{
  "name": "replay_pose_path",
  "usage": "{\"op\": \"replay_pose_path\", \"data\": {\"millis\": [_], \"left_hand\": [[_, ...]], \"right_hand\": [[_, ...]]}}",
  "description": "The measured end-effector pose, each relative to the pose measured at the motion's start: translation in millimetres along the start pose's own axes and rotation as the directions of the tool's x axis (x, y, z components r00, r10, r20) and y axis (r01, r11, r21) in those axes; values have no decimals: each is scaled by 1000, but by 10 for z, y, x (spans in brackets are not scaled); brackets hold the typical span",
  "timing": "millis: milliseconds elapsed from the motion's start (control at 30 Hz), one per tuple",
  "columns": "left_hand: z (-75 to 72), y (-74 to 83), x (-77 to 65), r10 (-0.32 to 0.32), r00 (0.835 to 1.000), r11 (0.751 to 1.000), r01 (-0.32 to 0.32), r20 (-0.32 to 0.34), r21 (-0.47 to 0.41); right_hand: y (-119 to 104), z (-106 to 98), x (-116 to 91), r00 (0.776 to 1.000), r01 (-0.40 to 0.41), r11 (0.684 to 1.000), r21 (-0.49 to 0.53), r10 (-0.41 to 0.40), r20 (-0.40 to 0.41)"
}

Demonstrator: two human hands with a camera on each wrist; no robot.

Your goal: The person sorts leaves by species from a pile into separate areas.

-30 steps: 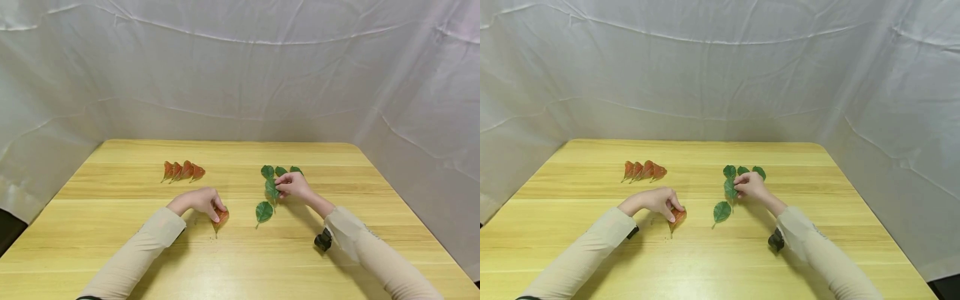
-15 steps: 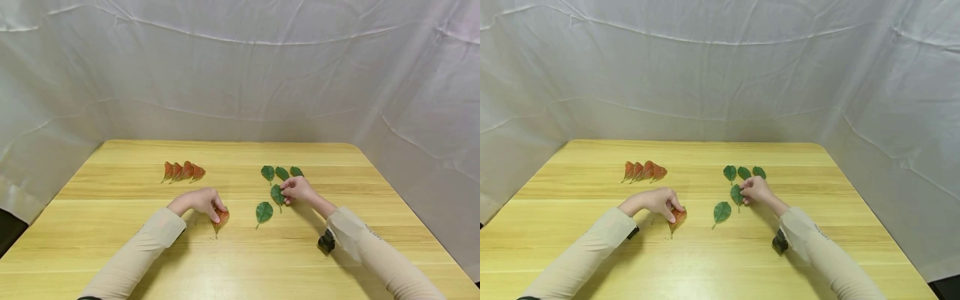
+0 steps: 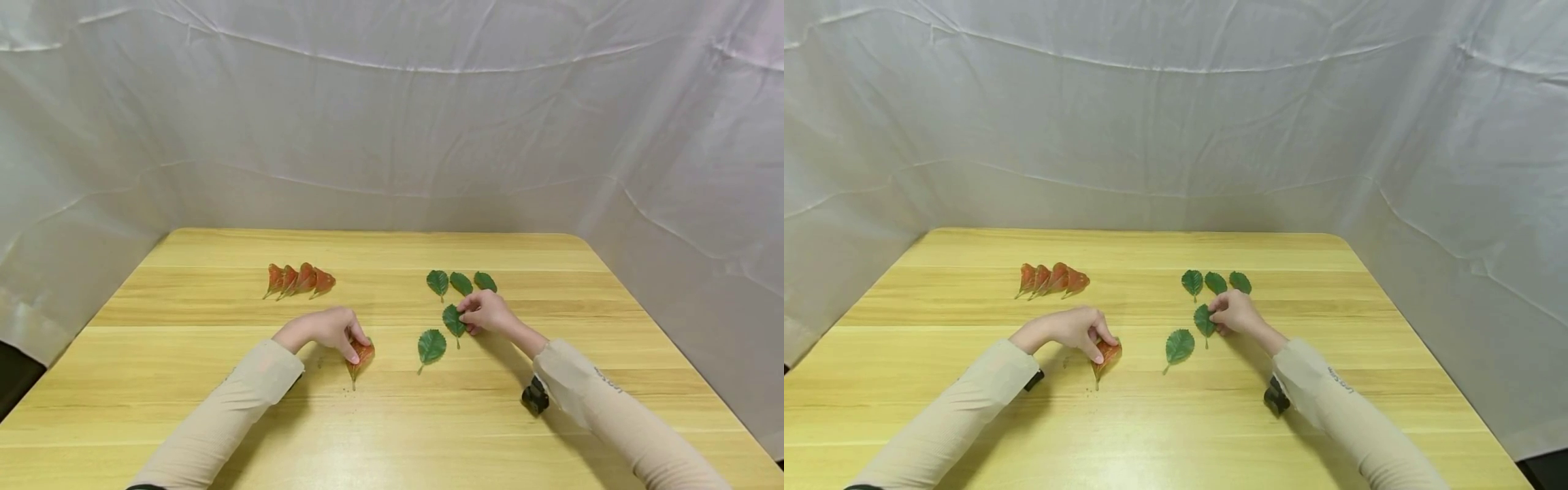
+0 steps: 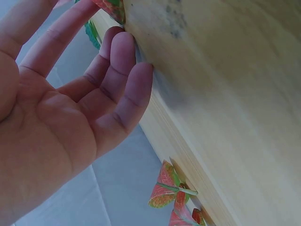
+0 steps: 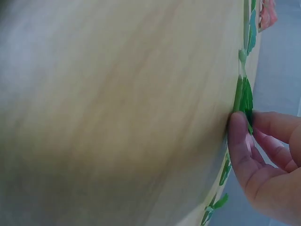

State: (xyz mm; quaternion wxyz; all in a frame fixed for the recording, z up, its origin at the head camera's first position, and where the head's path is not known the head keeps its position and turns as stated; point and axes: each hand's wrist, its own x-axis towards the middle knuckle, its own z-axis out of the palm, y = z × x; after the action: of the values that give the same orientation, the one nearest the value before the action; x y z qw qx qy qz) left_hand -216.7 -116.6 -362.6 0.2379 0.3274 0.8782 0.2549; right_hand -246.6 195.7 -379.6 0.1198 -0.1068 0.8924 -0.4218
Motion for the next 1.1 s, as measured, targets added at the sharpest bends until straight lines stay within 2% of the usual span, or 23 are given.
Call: {"op": "replay_pose_path", "data": {"millis": [300,567,667,800,933,1100], "left_hand": [[-1,0,0,2,1000,1000,-2,2,17],[-10,0,0,3,1000,1000,-3,0,23],[-14,5,2,-1,1000,1000,1,2,24],[-18,11,5,-8,1000,1000,8,5,20],[-21,8,5,-5,1000,1000,5,3,25],[-17,9,1,-11,1000,1000,11,4,23]], "right_hand": [[-10,5,-11,1000,13,999,-39,-13,-17],[-56,7,-49,981,87,979,-184,-117,-158],[-94,32,-74,975,103,974,-202,-139,-173],[-151,81,-117,981,106,983,-147,-127,-144],[-213,143,-159,992,78,997,-18,-79,-101],[-266,212,-195,993,105,993,56,-101,-64]]}}
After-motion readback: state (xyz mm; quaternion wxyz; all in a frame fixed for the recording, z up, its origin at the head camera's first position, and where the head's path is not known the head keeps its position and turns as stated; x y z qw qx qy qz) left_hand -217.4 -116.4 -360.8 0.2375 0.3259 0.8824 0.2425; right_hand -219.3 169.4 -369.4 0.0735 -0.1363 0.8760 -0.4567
